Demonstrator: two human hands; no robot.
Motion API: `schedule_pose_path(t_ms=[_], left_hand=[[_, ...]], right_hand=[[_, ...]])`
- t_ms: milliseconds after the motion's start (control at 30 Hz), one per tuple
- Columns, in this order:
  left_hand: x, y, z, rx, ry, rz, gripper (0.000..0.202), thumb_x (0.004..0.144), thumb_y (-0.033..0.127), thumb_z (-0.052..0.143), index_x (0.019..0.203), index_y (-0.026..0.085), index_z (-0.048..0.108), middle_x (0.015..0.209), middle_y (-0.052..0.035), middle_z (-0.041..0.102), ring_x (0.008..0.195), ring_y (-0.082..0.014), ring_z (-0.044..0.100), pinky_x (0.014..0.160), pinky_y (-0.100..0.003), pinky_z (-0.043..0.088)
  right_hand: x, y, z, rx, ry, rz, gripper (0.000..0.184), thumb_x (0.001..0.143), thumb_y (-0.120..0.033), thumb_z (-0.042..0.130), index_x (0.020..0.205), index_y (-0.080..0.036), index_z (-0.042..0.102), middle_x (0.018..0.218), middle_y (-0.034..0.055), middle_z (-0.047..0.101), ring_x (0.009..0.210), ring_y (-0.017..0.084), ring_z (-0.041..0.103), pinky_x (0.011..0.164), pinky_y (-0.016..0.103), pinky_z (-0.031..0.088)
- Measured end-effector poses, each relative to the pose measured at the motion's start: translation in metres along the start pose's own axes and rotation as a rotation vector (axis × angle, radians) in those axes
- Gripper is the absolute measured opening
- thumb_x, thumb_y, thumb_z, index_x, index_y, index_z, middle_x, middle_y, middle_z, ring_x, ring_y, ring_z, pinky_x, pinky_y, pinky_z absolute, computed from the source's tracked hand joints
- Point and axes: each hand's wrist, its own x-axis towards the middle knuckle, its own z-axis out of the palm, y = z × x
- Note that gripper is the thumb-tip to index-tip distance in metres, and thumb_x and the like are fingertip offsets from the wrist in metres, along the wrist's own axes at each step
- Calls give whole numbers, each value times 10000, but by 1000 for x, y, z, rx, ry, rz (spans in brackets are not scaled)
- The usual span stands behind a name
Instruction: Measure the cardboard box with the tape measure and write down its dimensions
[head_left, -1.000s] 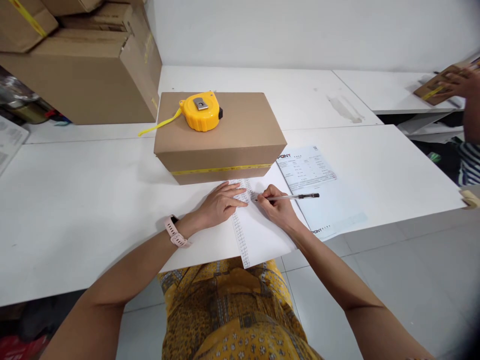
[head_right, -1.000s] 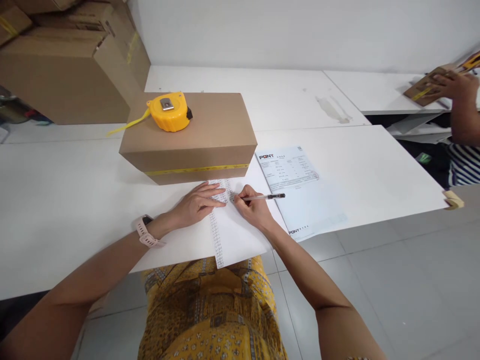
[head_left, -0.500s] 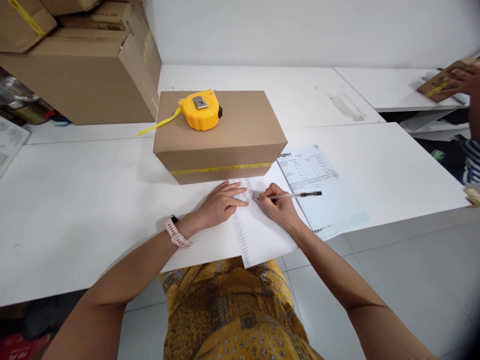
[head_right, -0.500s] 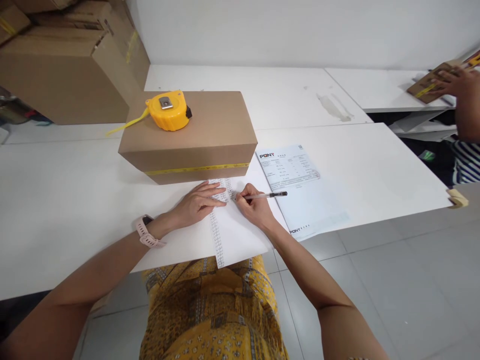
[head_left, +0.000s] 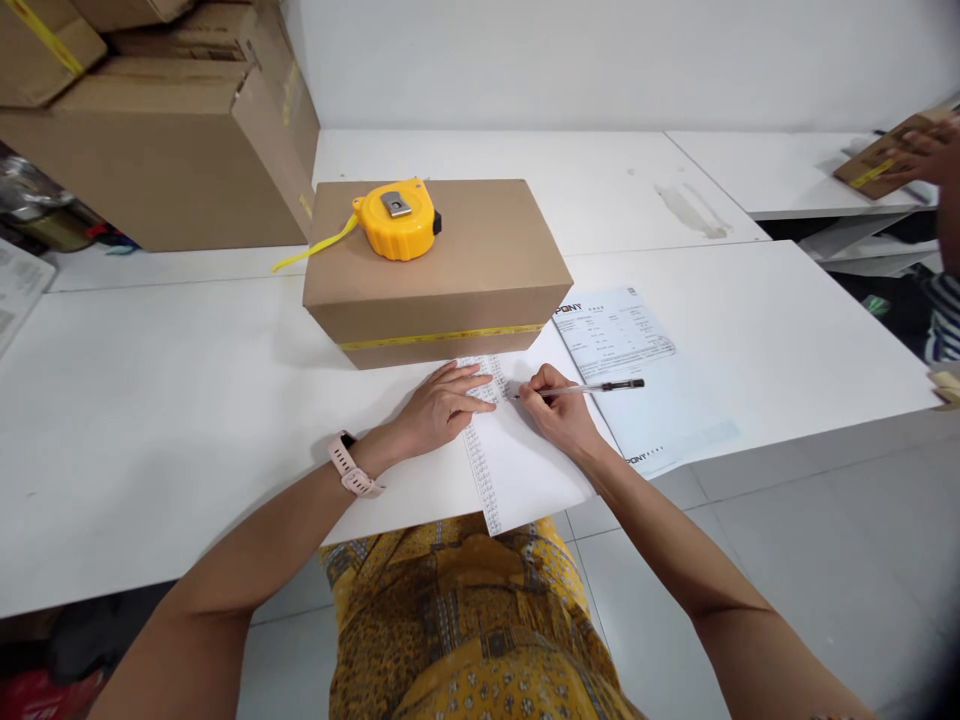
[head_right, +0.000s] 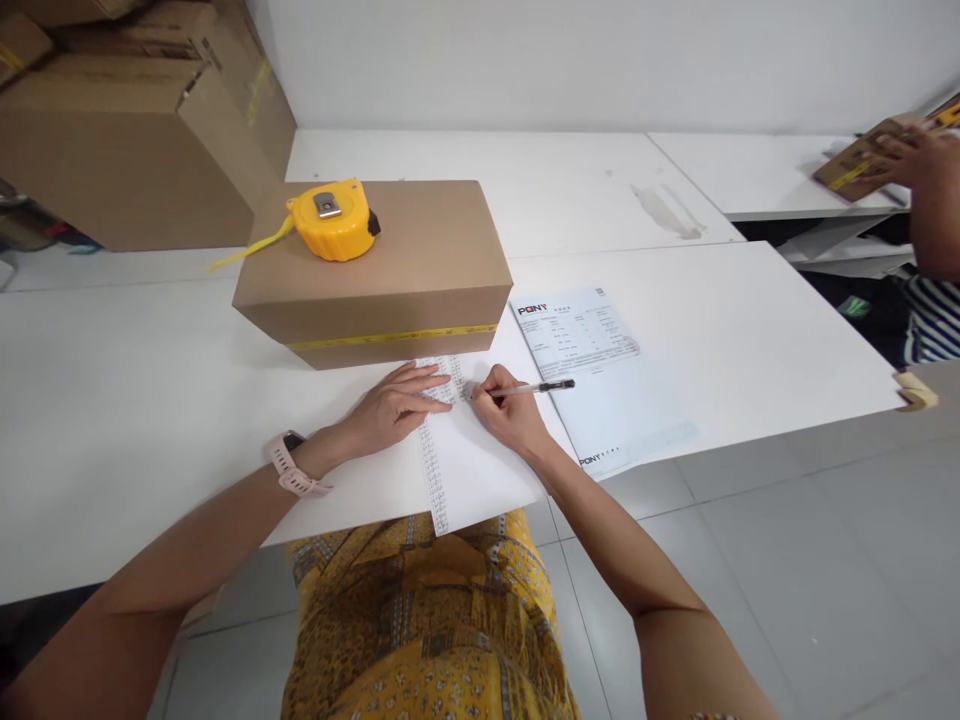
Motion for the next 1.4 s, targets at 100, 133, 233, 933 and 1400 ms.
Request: schedule_pose_path(t_ms=[100,133,233,933,1400], left_hand=[[0,0,0,-1,7,5,414,918,40,508,1110,268,795,1437,-50,640,1430,-246,513,1219,-567,366],[0,-1,0,-1,8,4,415,918,40,509,1112,270,794,1440,-46,638,1432,-245,511,1220,-568,365],[0,-1,0,-1,0,3,414,915,39,514,1115,270,793,1442,-46,637,1433,-246,509,1223,-567,361],[0,-1,-1,-19,0,6,411,912,53,525,1123,286,791,1447,-34,633,1429,-252,513,1214,-578,366],[-1,-3,1,-26,-11,-2,413,920,55,512,1132,280,786,1464,-28,620,1446,-238,492,1230,-566,347]], right_hand=[[0,1,0,12,-11,-13,242,835,-328,628,713,-239,439,597,-70,391,548,99,318,530,280,234],[0,1,0,14,-13,-18,242,834,-324,631,711,-239,440,599,-70,392,549,99,318,529,281,235],[0,1,-1,19,2,-20,254,831,-310,647,702,-237,441,604,-67,398,553,101,328,532,282,247],[8,1,-4,-92,-49,-85,257,894,-399,610,757,-243,458,582,-69,381,547,112,329,524,285,253],[9,5,-4,-111,-80,-98,237,879,-362,610,747,-245,452,593,-64,394,559,116,342,541,292,270]])
